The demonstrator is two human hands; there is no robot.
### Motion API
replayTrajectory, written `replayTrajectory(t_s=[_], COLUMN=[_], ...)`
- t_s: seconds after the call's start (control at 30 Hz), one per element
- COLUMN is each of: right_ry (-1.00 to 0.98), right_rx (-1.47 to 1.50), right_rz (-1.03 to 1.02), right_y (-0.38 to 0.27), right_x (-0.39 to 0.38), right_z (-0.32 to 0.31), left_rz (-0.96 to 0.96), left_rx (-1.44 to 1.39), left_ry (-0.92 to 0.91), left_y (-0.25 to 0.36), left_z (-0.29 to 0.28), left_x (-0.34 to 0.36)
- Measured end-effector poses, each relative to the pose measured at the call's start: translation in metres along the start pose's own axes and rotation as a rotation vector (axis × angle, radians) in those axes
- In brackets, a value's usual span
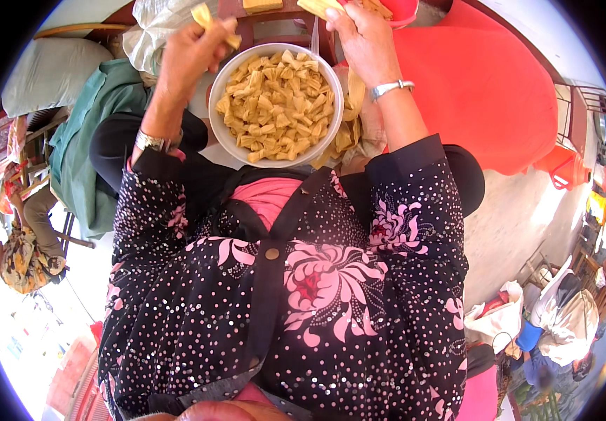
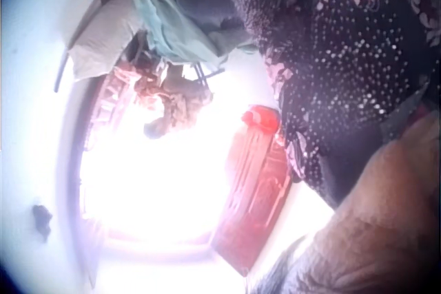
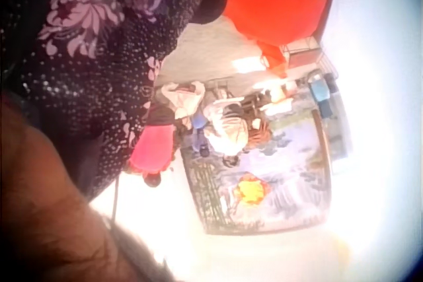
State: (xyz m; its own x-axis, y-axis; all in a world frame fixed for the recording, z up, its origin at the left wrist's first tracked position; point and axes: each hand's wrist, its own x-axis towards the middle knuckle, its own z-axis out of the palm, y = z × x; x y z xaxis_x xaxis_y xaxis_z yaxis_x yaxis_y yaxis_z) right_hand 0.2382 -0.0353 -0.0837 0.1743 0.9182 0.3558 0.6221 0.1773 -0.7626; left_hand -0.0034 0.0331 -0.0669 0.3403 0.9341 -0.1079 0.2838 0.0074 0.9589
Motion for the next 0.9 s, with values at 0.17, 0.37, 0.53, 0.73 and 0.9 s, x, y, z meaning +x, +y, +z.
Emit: replayTrajectory(t_s=[0.17,0.37,0.53,0.73,0.9], right_ry=[-0.109,-0.150,-0.374,-0.545,-0.647], right_rx=[0.113,0.144,0.251,0.416,0.486], right_rz=[0.186,0.098,0.078,-0.042,-0.061], right_y=[-0.016,-0.037,-0.078,-0.105,-0.115], right_x=[-0.034,-0.072,-0.109,-0.141,-0.139], right_z=[0.006,0.021,0.047,0.064,0.062], left_rz=[-0.170,-0.041,-0.450,-0.778,-0.943], left_rx=[0.351,0.494,-0.350,-0.848,-0.908], left_ry=[-0.072,-0.010,-0.506,-0.793,-0.716], left_y=[-0.090,-0.117,-0.128,-0.075,-0.047], left_z=[-0.003,0.026,0.068,0.080,0.073], left_x=[-0.019,-0.041,-0.087,-0.092,-0.087])
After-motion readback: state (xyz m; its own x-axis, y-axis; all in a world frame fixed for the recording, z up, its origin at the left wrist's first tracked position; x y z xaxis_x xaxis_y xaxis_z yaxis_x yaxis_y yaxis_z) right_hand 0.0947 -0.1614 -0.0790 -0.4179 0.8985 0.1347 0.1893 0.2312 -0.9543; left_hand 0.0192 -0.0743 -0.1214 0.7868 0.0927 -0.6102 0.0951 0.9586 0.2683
